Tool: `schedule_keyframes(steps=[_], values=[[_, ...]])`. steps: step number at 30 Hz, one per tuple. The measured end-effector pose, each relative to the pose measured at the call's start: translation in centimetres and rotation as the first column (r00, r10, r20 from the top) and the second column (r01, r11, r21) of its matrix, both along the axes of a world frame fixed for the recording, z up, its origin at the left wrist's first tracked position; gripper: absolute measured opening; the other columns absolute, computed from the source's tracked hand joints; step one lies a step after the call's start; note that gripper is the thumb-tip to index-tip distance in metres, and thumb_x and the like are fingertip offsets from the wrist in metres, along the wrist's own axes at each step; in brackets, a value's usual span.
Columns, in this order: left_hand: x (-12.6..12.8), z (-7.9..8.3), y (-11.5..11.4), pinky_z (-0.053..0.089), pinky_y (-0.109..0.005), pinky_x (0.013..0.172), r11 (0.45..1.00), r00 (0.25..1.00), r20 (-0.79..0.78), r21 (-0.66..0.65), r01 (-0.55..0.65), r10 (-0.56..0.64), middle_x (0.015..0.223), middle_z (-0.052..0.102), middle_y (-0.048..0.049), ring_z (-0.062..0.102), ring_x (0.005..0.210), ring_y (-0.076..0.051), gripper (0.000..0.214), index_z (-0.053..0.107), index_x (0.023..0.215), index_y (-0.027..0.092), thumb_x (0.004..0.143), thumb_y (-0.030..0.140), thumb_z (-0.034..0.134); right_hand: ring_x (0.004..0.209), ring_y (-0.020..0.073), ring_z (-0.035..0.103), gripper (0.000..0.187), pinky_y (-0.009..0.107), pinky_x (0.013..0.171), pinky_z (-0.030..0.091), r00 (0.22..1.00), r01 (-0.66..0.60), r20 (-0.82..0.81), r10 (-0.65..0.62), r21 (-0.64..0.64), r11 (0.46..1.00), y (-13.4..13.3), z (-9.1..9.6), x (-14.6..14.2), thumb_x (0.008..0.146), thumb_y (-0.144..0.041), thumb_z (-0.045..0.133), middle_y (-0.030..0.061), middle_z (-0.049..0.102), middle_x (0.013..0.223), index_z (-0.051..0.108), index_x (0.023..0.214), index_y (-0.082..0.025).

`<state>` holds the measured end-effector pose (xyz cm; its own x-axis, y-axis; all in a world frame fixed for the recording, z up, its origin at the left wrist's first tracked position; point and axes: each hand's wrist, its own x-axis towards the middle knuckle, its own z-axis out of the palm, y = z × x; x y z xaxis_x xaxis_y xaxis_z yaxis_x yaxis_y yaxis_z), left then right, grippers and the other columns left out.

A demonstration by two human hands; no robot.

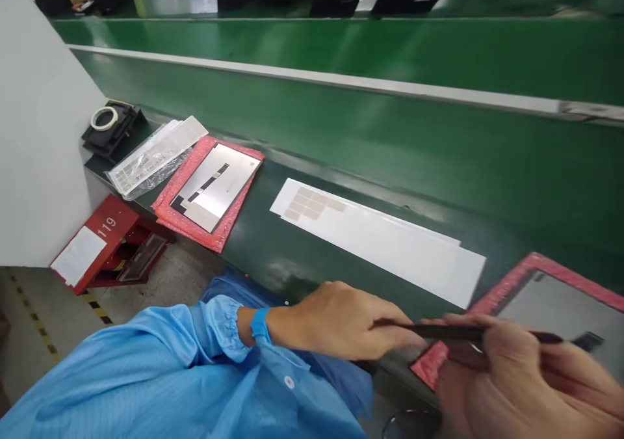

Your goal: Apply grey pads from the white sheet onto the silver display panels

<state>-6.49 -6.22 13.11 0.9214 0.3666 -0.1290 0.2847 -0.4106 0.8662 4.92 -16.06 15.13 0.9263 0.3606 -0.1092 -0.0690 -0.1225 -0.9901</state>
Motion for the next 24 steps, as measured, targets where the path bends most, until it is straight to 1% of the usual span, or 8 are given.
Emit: schedule_keyframes(steps=[3, 5, 6, 8, 10, 13, 16, 24], values=[[-1.9, -0.2, 3.8, 0.057, -0.028, 0.097, 0.995, 0.995, -0.018, 0.010, -0.103, 0.103, 0.123, 0.085, -0.0036, 0.080, 0.112, -0.020, 0.033, 0.080, 0.127, 0.022, 0.113, 0.046, 0.062, 0.078, 0.0195, 0.068, 0.033, 0.028, 0.071, 0.064, 0.981, -0.185, -0.047, 0.188, 0.065, 0.981, 4.2, 0.1, -1.2, 0.064, -0.043, 0.087, 0.0096, 0.068, 0.090, 0.070, 0.079, -0.019], [-2.5, -1.0, 7.1, 0.055, -0.028, 0.106, 0.985, 0.991, 0.008, 0.111, -0.132, 0.132, 0.130, 0.084, -0.0046, 0.077, 0.122, -0.020, 0.034, 0.080, 0.129, 0.022, 0.112, 0.046, 0.063, 0.075, 0.0200, 0.068, 0.039, 0.028, 0.069, 0.064, 0.968, -0.230, -0.079, 0.240, 0.119, 0.966, 7.2, -1.5, -0.1, 0.060, -0.042, 0.087, 0.0105, 0.067, 0.086, 0.069, 0.081, -0.015], [-2.5, -1.6, 8.9, 0.053, -0.030, 0.112, 0.969, 0.988, 0.012, 0.193, -0.156, 0.157, 0.137, 0.081, -0.0064, 0.073, 0.130, -0.020, 0.036, 0.078, 0.134, 0.020, 0.113, 0.046, 0.063, 0.071, 0.0192, 0.066, 0.041, 0.028, 0.066, 0.063, 0.975, -0.197, -0.073, 0.210, 0.157, 0.968, 8.8, -2.5, 0.7, 0.058, -0.041, 0.086, 0.0100, 0.066, 0.084, 0.066, 0.081, -0.013], [-2.4, -2.9, 12.1, 0.049, -0.037, 0.121, 0.900, 0.972, -0.045, 0.389, -0.197, 0.232, 0.155, 0.071, -0.0104, 0.062, 0.146, -0.024, 0.045, 0.069, 0.148, 0.016, 0.112, 0.042, 0.063, 0.068, 0.0195, 0.066, 0.043, 0.029, 0.064, 0.064, 0.981, -0.160, -0.077, 0.180, 0.218, 0.963, 12.4, -4.8, 2.1, 0.058, -0.041, 0.083, 0.0092, 0.065, 0.081, 0.062, 0.084, -0.012], [-2.1, -4.1, 14.1, 0.046, -0.044, 0.123, 0.828, 0.953, -0.139, 0.538, -0.154, 0.268, 0.166, 0.061, -0.0113, 0.053, 0.153, -0.028, 0.050, 0.062, 0.155, 0.016, 0.111, 0.040, 0.064, 0.065, 0.0202, 0.065, 0.044, 0.028, 0.059, 0.062, 0.978, -0.168, -0.085, 0.191, 0.228, 0.959, 15.4, -6.9, 2.9, 0.061, -0.040, 0.079, 0.0116, 0.065, 0.081, 0.060, 0.087, -0.011], [-1.9, -5.2, 15.0, 0.046, -0.047, 0.121, 0.787, 0.950, -0.193, 0.611, -0.080, 0.247, 0.167, 0.059, -0.0097, 0.050, 0.152, -0.028, 0.047, 0.064, 0.151, 0.018, 0.111, 0.042, 0.063, 0.064, 0.0181, 0.065, 0.032, 0.023, 0.056, 0.059, 0.981, -0.159, -0.076, 0.176, 0.192, 0.969, 17.8, -9.3, 2.9, 0.070, -0.031, 0.071, 0.0129, 0.067, 0.084, 0.058, 0.091, -0.010], [-1.9, -5.4, 14.6, 0.046, -0.046, 0.119, 0.791, 0.954, -0.177, 0.606, -0.088, 0.242, 0.165, 0.059, -0.0100, 0.051, 0.149, -0.027, 0.048, 0.064, 0.151, 0.019, 0.110, 0.045, 0.063, 0.067, 0.0178, 0.067, 0.024, 0.023, 0.059, 0.061, 0.993, -0.114, -0.013, 0.118, 0.180, 0.977, 17.8, -10.5, 2.7, 0.076, -0.026, 0.065, 0.0114, 0.067, 0.086, 0.057, 0.092, -0.010], [-1.9, -4.7, 14.2, 0.044, -0.047, 0.120, 0.818, 0.951, -0.175, 0.564, -0.114, 0.253, 0.166, 0.057, -0.0072, 0.050, 0.150, -0.028, 0.050, 0.063, 0.156, 0.026, 0.109, 0.042, 0.064, 0.067, 0.0235, 0.069, 0.035, 0.030, 0.058, 0.064, 0.995, -0.070, 0.092, 0.049, 0.237, 0.969, 17.2, -10.8, 3.0, 0.069, -0.037, 0.067, 0.0121, 0.066, 0.082, 0.057, 0.090, -0.012]])
